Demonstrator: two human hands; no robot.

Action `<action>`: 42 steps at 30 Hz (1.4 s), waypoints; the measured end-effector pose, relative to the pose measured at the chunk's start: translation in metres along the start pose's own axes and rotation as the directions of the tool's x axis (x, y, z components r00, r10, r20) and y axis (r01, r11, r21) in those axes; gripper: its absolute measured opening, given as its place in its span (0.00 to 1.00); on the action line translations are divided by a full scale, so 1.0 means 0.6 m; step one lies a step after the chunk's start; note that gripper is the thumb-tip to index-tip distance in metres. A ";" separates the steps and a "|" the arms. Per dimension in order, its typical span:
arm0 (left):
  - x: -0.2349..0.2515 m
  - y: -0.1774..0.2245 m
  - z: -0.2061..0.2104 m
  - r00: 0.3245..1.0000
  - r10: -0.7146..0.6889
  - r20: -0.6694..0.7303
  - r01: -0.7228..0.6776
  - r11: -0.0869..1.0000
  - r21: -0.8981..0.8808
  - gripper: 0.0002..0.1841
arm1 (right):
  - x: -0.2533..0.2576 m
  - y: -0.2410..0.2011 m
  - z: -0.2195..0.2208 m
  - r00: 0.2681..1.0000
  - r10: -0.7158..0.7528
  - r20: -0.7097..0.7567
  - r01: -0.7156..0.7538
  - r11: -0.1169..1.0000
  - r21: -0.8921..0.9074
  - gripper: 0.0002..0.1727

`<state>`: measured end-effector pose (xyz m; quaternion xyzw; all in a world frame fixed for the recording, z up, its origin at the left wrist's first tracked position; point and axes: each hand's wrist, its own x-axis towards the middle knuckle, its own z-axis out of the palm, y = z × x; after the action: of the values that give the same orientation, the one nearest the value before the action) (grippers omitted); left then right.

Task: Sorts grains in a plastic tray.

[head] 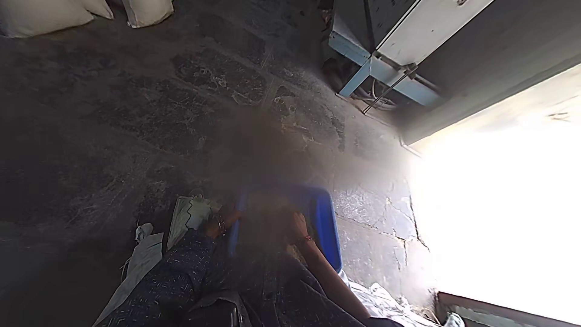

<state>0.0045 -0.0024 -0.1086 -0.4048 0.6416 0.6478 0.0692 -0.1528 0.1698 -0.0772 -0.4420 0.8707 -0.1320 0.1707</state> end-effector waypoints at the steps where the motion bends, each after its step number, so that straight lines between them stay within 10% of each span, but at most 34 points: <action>1: 0.002 -0.002 0.000 1.000 0.003 0.002 -0.003 1.000 0.001 0.26 | 0.000 0.000 0.000 1.000 -0.001 0.002 0.001 1.000 -0.001 0.26; 42: 0.013 -0.012 -0.003 0.999 -0.023 0.041 0.021 0.998 0.065 0.25 | 0.026 -0.004 -0.012 0.944 0.110 0.312 -0.070 0.988 -0.138 0.25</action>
<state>0.0048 -0.0062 -0.1187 -0.3959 0.6561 0.6342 0.1026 -0.1630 0.1563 -0.0725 -0.4269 0.8575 0.0037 0.2870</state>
